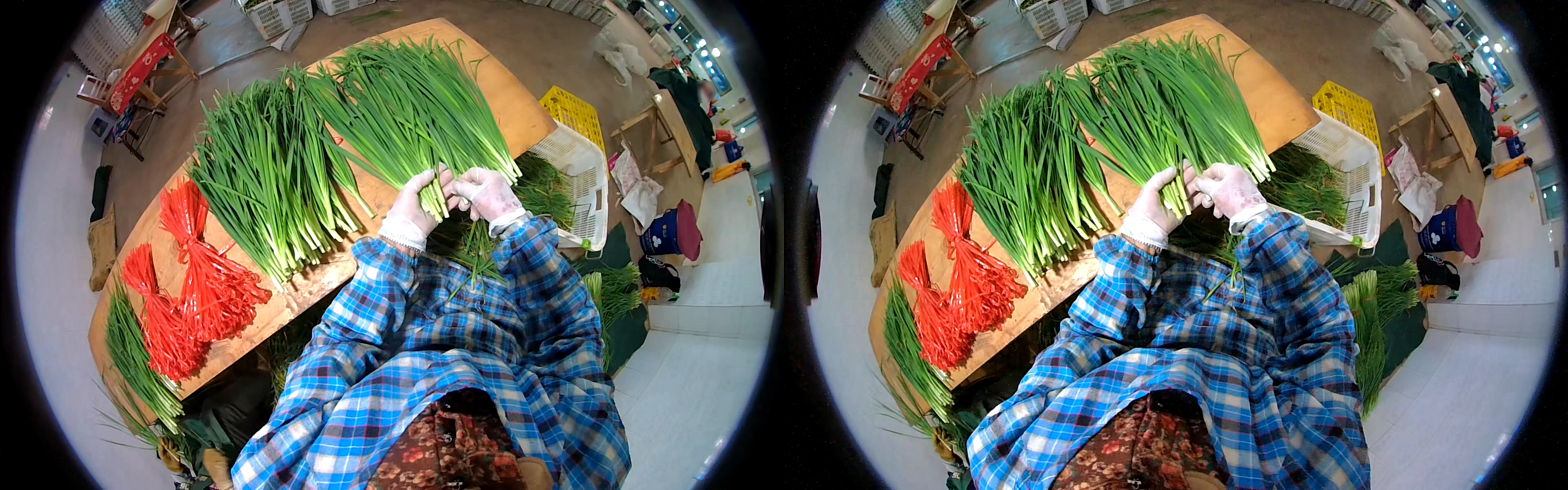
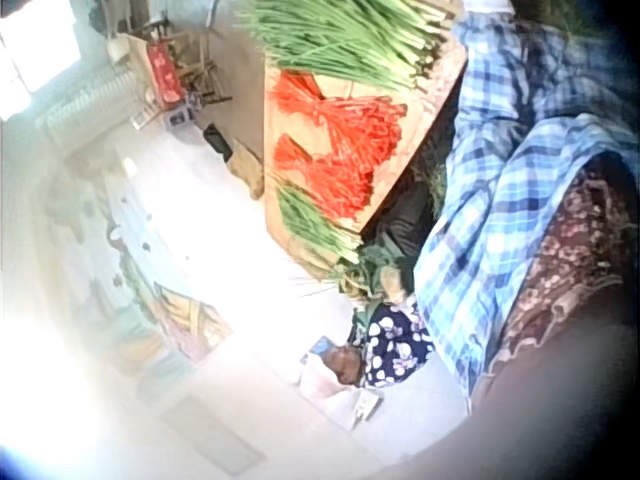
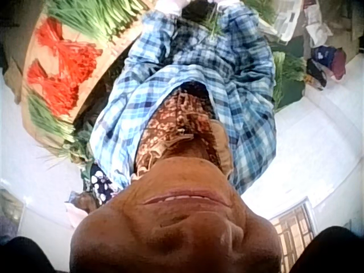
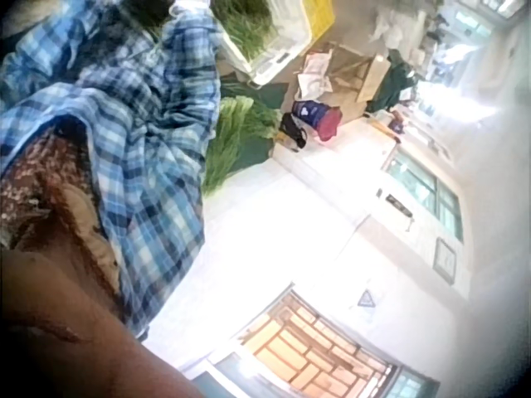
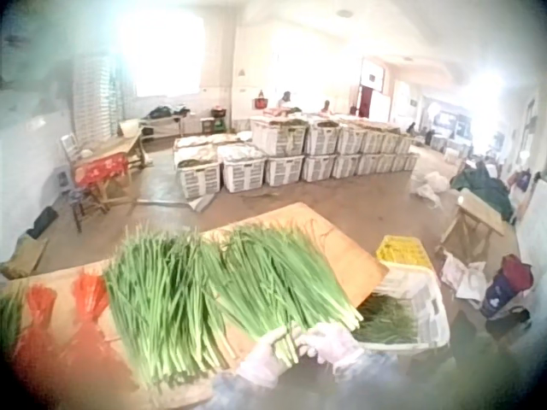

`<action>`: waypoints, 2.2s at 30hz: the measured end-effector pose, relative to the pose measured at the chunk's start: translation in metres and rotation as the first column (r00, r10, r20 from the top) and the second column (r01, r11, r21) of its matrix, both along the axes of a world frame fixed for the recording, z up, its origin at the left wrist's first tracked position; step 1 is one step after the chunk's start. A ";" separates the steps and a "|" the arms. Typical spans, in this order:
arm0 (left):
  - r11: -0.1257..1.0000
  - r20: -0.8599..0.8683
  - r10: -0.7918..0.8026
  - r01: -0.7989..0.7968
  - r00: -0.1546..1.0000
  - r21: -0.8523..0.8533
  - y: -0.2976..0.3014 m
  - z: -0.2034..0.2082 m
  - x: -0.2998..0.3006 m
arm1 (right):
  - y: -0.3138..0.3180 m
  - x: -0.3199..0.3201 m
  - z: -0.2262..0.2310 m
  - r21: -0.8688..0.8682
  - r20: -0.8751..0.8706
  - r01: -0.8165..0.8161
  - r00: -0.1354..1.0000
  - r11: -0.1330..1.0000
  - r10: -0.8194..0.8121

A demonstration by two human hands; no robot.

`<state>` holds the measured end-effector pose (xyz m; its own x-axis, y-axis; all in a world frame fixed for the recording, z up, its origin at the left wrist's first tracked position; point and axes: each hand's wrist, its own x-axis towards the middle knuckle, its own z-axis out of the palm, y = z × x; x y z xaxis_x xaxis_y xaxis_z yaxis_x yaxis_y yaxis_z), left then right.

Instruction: The person sorts bunches of green leaves on a table by hand, gathers them into a thick bundle, and secures the bundle with a red tie before placing it on the floor.

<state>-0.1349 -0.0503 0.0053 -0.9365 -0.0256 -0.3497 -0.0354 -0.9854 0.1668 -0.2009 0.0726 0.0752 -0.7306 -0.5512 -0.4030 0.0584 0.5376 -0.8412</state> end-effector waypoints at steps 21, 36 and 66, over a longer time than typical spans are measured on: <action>0.997 -0.004 -0.027 0.027 1.000 0.071 -0.005 -0.009 0.003 | -0.008 0.008 0.003 -0.085 0.082 0.029 0.996 0.996 -0.022; 0.999 -0.049 -0.006 0.009 0.999 0.046 0.003 -0.014 -0.002 | -0.007 0.007 -0.001 -0.047 0.107 -0.010 0.994 0.999 0.015; 0.973 -0.072 0.101 -0.083 0.992 0.214 -0.003 0.009 0.009 | 0.122 0.108 -0.119 -0.025 0.362 0.403 0.857 0.915 -0.367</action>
<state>-0.1264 -0.0528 0.0146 -0.9593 -0.0475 -0.2783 0.0626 -0.9970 -0.0456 -0.0930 0.1941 -0.0437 -0.7183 -0.3035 -0.6261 0.5374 0.3295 -0.7763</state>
